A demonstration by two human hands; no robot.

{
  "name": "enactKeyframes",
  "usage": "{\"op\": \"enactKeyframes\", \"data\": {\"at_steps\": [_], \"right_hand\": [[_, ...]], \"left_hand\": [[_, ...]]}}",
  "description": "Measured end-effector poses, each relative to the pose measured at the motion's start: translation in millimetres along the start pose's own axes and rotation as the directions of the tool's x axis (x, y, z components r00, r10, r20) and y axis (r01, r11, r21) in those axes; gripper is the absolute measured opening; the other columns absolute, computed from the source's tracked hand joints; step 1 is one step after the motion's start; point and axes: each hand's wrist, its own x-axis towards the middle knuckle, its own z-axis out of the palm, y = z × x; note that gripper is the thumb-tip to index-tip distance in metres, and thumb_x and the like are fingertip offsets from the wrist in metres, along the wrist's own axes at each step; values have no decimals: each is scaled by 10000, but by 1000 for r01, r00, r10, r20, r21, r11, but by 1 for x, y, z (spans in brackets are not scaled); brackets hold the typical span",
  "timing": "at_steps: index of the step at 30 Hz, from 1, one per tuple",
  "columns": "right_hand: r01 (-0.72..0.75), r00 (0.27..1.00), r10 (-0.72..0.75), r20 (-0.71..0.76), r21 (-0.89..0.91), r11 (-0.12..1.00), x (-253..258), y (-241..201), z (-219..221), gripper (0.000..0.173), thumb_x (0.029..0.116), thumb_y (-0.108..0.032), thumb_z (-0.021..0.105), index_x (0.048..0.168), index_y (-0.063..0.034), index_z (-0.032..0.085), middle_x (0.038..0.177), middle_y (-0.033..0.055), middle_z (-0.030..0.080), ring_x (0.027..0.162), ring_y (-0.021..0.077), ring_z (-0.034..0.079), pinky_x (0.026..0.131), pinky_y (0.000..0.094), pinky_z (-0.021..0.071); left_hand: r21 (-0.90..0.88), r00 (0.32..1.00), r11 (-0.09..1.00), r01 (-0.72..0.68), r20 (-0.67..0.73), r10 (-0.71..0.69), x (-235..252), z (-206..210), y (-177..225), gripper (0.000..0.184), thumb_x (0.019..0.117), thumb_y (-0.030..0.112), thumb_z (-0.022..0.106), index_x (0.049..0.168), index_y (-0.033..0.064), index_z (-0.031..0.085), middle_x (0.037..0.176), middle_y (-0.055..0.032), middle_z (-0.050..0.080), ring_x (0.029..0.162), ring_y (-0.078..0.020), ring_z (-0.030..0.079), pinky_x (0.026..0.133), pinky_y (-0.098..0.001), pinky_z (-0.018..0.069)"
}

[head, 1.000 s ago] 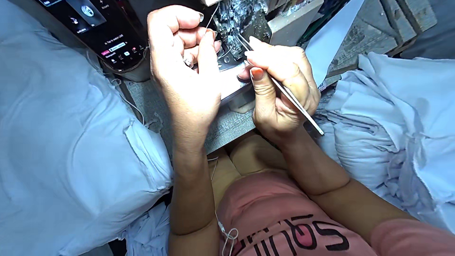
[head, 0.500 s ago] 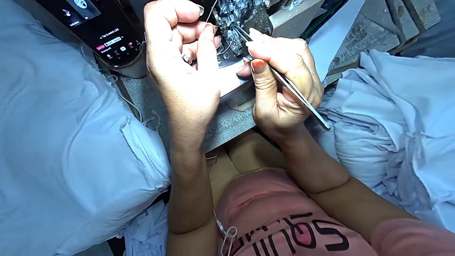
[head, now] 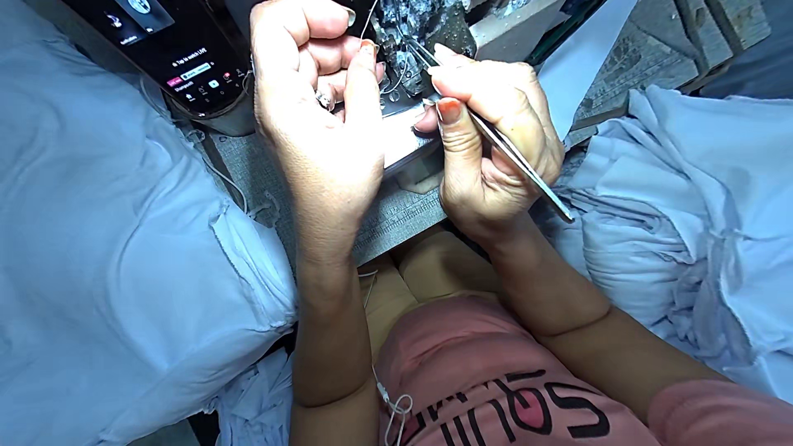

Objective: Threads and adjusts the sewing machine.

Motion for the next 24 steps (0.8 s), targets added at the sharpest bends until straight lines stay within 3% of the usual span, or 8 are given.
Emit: {"op": "enactKeyframes", "data": {"at_steps": [19, 24], "right_hand": [[1, 999, 0, 43, -17, 1000, 1, -1, 1, 156, 980, 30, 616, 1049, 140, 702, 1072, 262, 705, 1056, 203, 706, 944, 262, 560], [1, 999, 1, 44, -39, 999, -2, -2, -1, 164, 989, 16, 606, 1045, 146, 689, 1075, 260, 703, 1078, 209, 701, 954, 254, 552]], "left_hand": [[-6, 999, 999, -37, 7, 37, 0, 0, -1, 174, 964, -18, 597, 1110, 16, 509, 907, 14, 656, 820, -60, 699, 732, -229, 617], [-21, 997, 999, 33, 63, -31, -6, -5, 6, 157, 1018, 12, 561, 1157, -2, 490, 951, -12, 627, 873, -58, 682, 765, -210, 599]]}}
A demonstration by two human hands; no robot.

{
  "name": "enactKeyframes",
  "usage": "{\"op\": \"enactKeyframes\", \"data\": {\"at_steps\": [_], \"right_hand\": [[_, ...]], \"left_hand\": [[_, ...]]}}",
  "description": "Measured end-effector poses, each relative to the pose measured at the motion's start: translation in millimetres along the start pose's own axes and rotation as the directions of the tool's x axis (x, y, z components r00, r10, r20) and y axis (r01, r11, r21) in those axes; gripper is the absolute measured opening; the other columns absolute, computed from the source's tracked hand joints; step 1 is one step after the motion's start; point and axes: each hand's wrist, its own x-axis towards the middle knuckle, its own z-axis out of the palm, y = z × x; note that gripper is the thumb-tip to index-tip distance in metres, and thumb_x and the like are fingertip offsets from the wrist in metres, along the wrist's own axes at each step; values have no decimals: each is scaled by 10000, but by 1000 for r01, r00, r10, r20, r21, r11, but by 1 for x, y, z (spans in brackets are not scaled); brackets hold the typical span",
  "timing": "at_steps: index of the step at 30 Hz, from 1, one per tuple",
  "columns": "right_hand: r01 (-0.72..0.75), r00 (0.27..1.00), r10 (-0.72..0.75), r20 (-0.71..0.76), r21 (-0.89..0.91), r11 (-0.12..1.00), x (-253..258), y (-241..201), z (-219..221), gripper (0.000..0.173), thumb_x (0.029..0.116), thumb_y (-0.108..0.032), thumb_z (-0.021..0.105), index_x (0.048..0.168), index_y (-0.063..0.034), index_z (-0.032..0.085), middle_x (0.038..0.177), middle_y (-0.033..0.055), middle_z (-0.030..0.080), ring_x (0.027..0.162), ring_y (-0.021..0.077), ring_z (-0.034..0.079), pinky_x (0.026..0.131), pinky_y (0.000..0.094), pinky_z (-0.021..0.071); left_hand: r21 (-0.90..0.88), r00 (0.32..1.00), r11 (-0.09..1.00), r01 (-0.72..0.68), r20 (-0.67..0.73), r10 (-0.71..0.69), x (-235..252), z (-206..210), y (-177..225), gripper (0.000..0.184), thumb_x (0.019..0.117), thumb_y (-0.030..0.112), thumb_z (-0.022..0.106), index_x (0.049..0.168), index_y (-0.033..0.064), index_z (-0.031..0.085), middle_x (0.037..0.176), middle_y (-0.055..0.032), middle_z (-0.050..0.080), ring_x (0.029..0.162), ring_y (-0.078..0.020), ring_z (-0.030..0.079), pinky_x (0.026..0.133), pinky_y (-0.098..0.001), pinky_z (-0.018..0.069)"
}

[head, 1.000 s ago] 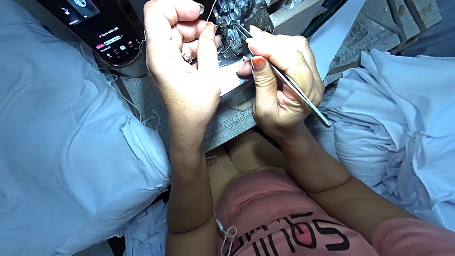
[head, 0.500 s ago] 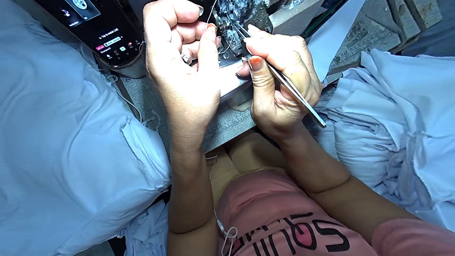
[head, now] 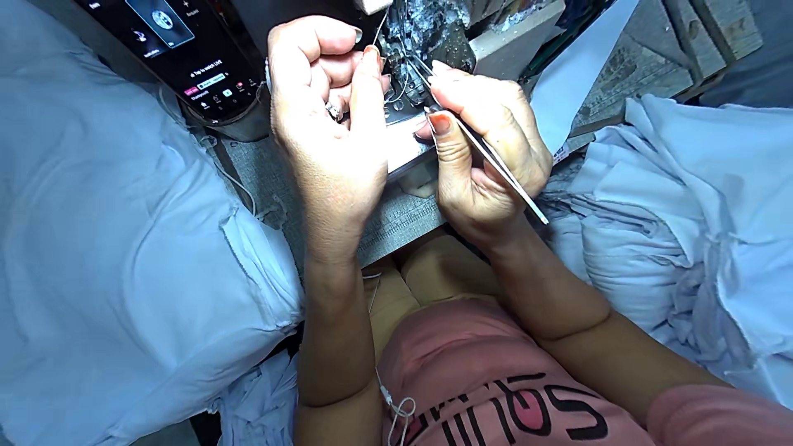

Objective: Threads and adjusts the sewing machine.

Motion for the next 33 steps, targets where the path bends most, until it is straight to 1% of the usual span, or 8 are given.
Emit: {"op": "enactKeyframes", "data": {"at_steps": [3, 12, 16, 19, 23, 26, 29, 33], "right_hand": [[-9, 1000, 9, 11, -17, 1000, 1, -1, -1, 167, 995, 14, 599, 1043, 143, 694, 1072, 263, 711, 1073, 203, 702, 958, 249, 543], [4, 999, -3, 39, -27, 1000, 1, -2, -2, 160, 989, 5, 620, 1043, 136, 695, 1082, 259, 706, 1110, 223, 696, 978, 259, 544], [25, 999, -23, 42, -59, 998, 2, -6, -10, 167, 1003, -27, 623, 1074, 117, 667, 1106, 237, 709, 1124, 198, 689, 987, 265, 537], [65, 997, -62, 48, -48, 997, 7, -4, -14, 187, 1022, -65, 606, 1069, 114, 635, 1096, 221, 702, 1073, 161, 694, 941, 257, 558], [130, 980, -113, 164, -99, 987, 22, -1, -18, 198, 1028, -65, 599, 1095, 118, 635, 1094, 222, 705, 1063, 137, 690, 936, 215, 538], [179, 960, -136, 247, -159, 971, 30, -1, -20, 192, 1027, -59, 594, 1113, 101, 654, 1099, 223, 708, 1083, 153, 676, 950, 201, 502], [207, 946, -149, 287, -185, 961, 34, 1, -20, 177, 1017, -43, 599, 1097, 103, 657, 1090, 236, 708, 1093, 184, 680, 964, 218, 504], [239, 937, -165, 307, -225, 945, 38, 2, -19, 179, 1008, -38, 608, 1101, 97, 679, 1070, 232, 717, 1054, 195, 689, 939, 214, 503]], "left_hand": [[-8, 997, 1000, -24, -68, 23, 5, 5, -2, 147, 987, -26, 551, 1120, 12, 501, 909, -1, 667, 840, -85, 719, 739, -240, 628], [-7, 998, 1000, -16, -63, 16, 4, 5, -3, 166, 973, -29, 559, 1127, 9, 506, 913, 0, 659, 845, -68, 707, 745, -231, 617], [-11, 998, 1000, -13, -60, 13, 4, 5, -2, 150, 989, -13, 564, 1129, 0, 513, 906, -5, 654, 823, -58, 696, 727, -217, 607], [-22, 998, 999, -27, -56, 26, 4, 5, -2, 161, 977, -37, 544, 1134, -15, 516, 920, -19, 666, 831, -59, 701, 730, -212, 606], [-32, 998, 999, -21, -67, 18, 4, 5, -1, 142, 1002, -27, 510, 1143, -34, 519, 924, -27, 659, 835, -53, 704, 743, -208, 608], [-12, 998, 1000, 1, -58, -2, 4, 5, 0, 137, 1025, -5, 483, 1153, -33, 522, 925, -35, 674, 837, -57, 710, 744, -213, 608], [3, 999, 1000, 17, -51, -17, 4, 4, 0, 161, 1025, -5, 467, 1169, -41, 529, 929, -58, 684, 839, -77, 722, 742, -230, 615], [8, 998, 1000, 29, -49, -29, 4, 4, 0, 169, 1014, -19, 484, 1175, -38, 531, 918, -50, 678, 831, -69, 716, 735, -223, 611]]}}
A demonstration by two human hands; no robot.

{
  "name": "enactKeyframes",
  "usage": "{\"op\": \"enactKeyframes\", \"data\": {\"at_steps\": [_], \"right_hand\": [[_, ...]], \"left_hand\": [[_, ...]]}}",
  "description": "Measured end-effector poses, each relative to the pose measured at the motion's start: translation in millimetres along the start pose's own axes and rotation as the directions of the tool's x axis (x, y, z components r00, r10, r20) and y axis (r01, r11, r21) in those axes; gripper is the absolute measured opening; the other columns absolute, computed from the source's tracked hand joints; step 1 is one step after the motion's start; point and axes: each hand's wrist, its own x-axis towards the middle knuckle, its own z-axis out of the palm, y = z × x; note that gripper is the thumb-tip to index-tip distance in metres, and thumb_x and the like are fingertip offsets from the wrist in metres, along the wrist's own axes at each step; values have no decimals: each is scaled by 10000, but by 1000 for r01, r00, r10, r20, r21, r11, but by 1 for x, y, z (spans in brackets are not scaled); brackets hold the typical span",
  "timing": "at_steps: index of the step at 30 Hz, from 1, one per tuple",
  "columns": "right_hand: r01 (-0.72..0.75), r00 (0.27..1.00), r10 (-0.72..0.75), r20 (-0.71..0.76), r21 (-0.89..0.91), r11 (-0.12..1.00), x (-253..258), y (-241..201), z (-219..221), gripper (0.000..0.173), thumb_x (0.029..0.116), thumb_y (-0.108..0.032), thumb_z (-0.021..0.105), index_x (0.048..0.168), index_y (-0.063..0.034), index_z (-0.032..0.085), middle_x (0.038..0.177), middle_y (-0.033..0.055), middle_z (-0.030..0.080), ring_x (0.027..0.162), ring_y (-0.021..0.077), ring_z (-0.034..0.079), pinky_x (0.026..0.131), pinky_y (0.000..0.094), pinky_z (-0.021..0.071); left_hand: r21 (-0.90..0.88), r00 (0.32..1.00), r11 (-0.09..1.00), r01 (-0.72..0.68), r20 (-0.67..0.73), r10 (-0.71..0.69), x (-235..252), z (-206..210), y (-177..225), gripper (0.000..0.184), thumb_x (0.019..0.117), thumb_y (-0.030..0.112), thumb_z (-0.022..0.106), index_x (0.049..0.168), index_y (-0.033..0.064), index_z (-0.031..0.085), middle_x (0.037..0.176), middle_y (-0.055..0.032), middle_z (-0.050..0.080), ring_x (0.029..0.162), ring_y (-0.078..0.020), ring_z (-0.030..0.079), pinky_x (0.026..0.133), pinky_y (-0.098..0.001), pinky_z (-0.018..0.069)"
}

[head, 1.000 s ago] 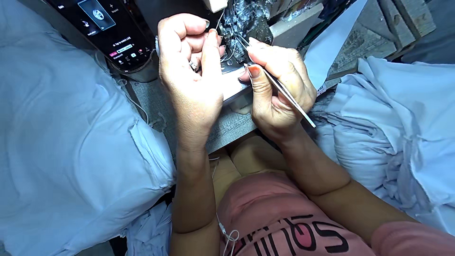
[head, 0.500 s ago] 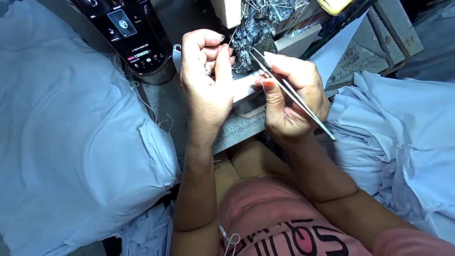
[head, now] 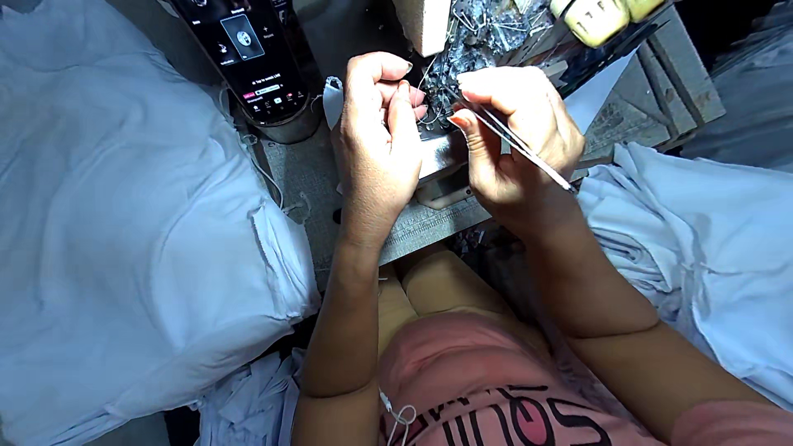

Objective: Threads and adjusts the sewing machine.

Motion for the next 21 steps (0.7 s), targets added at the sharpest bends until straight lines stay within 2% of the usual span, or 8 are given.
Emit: {"op": "enactKeyframes", "data": {"at_steps": [4, 7, 12, 15, 18, 20, 21], "right_hand": [[1, 1000, -1, 12, 21, 1000, 4, -2, -4, 172, 1012, -36, 603, 1101, 94, 672, 1080, 226, 718, 1071, 178, 684, 938, 203, 500], [7, 999, -7, 32, 8, 1000, 5, -2, -2, 175, 1013, -40, 603, 1090, 96, 683, 1059, 224, 718, 1032, 185, 683, 922, 211, 500], [-28, 997, 27, 77, 10, 1000, 7, -1, 1, 173, 1009, -33, 604, 1094, 92, 688, 1053, 221, 710, 1017, 200, 683, 913, 218, 510], [-22, 998, 21, 66, 7, 1000, 7, 0, 2, 167, 1008, -23, 599, 1092, 91, 687, 1057, 225, 711, 1029, 204, 683, 917, 217, 506], [-22, 999, 22, 37, 3, 1000, 6, 1, 3, 171, 1014, -32, 592, 1083, 95, 685, 1045, 223, 711, 974, 177, 678, 858, 204, 505], [-22, 1000, 22, -12, 53, 998, 5, 2, 4, 169, 1013, -30, 596, 1059, 108, 683, 1028, 220, 708, 922, 140, 664, 809, 188, 502], [-22, 999, 25, -33, 76, 997, 5, 2, 4, 165, 1010, -29, 604, 1051, 108, 687, 1030, 218, 714, 945, 134, 675, 826, 188, 509]], "left_hand": [[20, 1000, 999, -26, -5, 26, 0, 0, -1, 179, 997, -33, 496, 1171, -48, 534, 893, -41, 674, 801, -48, 700, 713, -204, 594], [24, 999, 999, -32, -5, 33, 1, 0, -1, 186, 987, -47, 508, 1170, -55, 537, 874, -28, 658, 776, -25, 676, 704, -181, 574], [29, 1000, 999, -26, -1, 26, 1, 0, -2, 177, 991, -31, 534, 1168, -45, 539, 879, -37, 665, 776, -39, 685, 700, -189, 580], [48, 1000, 999, -16, 9, 16, 2, 0, -1, 202, 976, -42, 556, 1177, -52, 540, 891, -46, 663, 777, -31, 679, 715, -177, 571], [77, 1000, 997, 8, 27, -10, 3, -1, 0, 244, 954, -51, 571, 1196, -51, 544, 922, -62, 669, 783, -35, 677, 716, -179, 567], [95, 999, 995, 15, 30, -18, 3, -2, 0, 264, 937, -49, 585, 1198, -41, 546, 916, -45, 661, 758, -21, 656, 694, -170, 554], [102, 1000, 995, 12, 28, -14, 4, -1, 0, 272, 926, -49, 591, 1194, -36, 547, 905, -35, 660, 733, -10, 637, 671, -161, 536]]}}
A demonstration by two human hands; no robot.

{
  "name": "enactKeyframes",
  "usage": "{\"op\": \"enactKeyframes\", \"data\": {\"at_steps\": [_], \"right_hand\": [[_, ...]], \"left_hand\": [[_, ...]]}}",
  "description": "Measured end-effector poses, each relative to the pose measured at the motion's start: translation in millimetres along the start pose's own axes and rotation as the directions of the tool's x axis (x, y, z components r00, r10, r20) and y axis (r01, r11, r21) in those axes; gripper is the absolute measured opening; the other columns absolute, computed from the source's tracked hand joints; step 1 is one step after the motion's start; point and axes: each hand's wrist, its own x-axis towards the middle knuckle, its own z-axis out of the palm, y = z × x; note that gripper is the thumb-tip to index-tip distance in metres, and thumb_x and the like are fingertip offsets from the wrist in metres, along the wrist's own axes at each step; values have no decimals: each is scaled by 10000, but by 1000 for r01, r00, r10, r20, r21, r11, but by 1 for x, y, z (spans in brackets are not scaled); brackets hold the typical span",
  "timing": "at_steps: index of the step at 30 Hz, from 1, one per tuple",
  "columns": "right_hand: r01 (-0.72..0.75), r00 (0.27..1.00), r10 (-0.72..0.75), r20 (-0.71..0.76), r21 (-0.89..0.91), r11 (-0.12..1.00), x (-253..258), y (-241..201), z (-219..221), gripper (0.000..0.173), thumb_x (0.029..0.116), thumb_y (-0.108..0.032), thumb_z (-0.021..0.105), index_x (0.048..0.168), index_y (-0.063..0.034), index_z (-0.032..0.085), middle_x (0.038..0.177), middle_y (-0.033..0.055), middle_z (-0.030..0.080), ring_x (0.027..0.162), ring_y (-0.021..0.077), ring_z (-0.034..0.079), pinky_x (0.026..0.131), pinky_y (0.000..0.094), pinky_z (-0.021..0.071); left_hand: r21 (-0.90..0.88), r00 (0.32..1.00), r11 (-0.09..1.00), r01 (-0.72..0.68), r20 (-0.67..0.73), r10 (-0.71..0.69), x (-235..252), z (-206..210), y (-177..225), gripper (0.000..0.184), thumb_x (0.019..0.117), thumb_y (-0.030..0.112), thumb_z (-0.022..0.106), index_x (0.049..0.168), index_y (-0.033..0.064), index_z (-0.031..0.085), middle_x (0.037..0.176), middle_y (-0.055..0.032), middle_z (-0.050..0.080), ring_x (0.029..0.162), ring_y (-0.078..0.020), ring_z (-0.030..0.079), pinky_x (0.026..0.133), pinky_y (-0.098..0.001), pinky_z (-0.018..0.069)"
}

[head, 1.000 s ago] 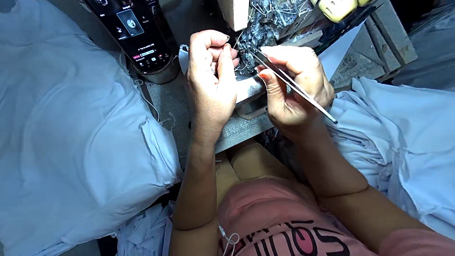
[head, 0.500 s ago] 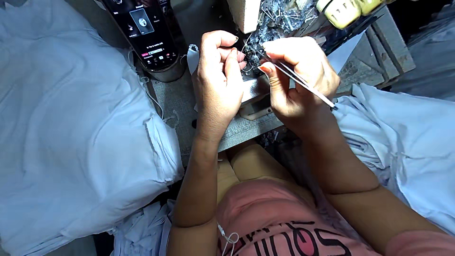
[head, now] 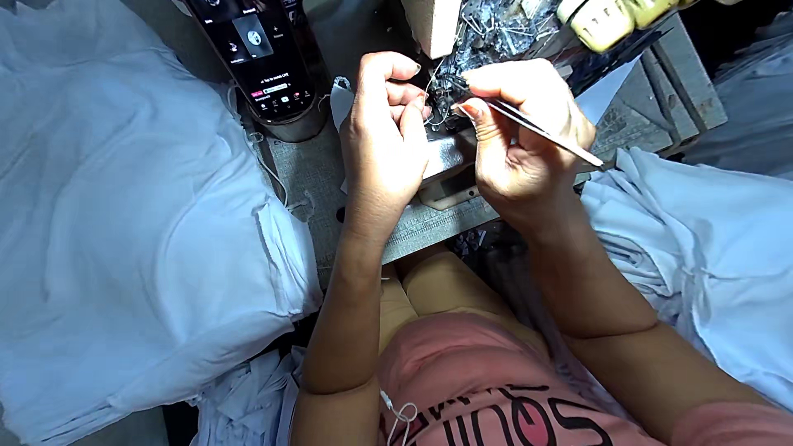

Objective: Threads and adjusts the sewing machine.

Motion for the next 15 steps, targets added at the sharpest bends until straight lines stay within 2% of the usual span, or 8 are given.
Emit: {"op": "enactKeyframes", "data": {"at_steps": [3, 7, 11, 15], "right_hand": [[-4, 999, 7, -51, 57, 998, -1, 1, 1, 146, 1002, -21, 615, 1026, 106, 683, 1031, 215, 722, 1004, 147, 698, 885, 211, 530], [-19, 997, 27, -68, 126, 992, -2, 2, 1, 138, 1007, -16, 605, 1021, 107, 666, 1038, 202, 710, 994, 130, 694, 882, 212, 546], [19, 999, -18, -34, 15, 1000, -2, 2, 0, 161, 1008, -31, 608, 1049, 107, 682, 1049, 227, 722, 993, 155, 687, 870, 206, 515], [7, 999, -4, 52, -57, 998, -4, 1, 0, 164, 1004, -21, 605, 1088, 92, 689, 1081, 232, 719, 1065, 218, 688, 935, 244, 514]], "left_hand": [[12, 1000, 1000, -16, 4, 16, 0, 0, -1, 292, 902, -59, 606, 1188, -43, 548, 898, -34, 661, 709, -1, 617, 657, -150, 516], [47, 1000, 999, -7, 5, 6, 0, 0, 1, 306, 885, -50, 638, 1180, -32, 558, 880, -24, 652, 704, 13, 603, 655, -125, 497], [59, 1000, 998, -13, 8, 12, 0, 0, 0, 328, 871, -42, 667, 1182, -32, 562, 860, -24, 656, 713, 4, 614, 659, -125, 499], [72, 999, 997, -35, 4, 35, 0, 1, -1, 307, 872, -27, 672, 1164, -39, 578, 823, -16, 630, 692, 6, 589, 649, -120, 483]]}}
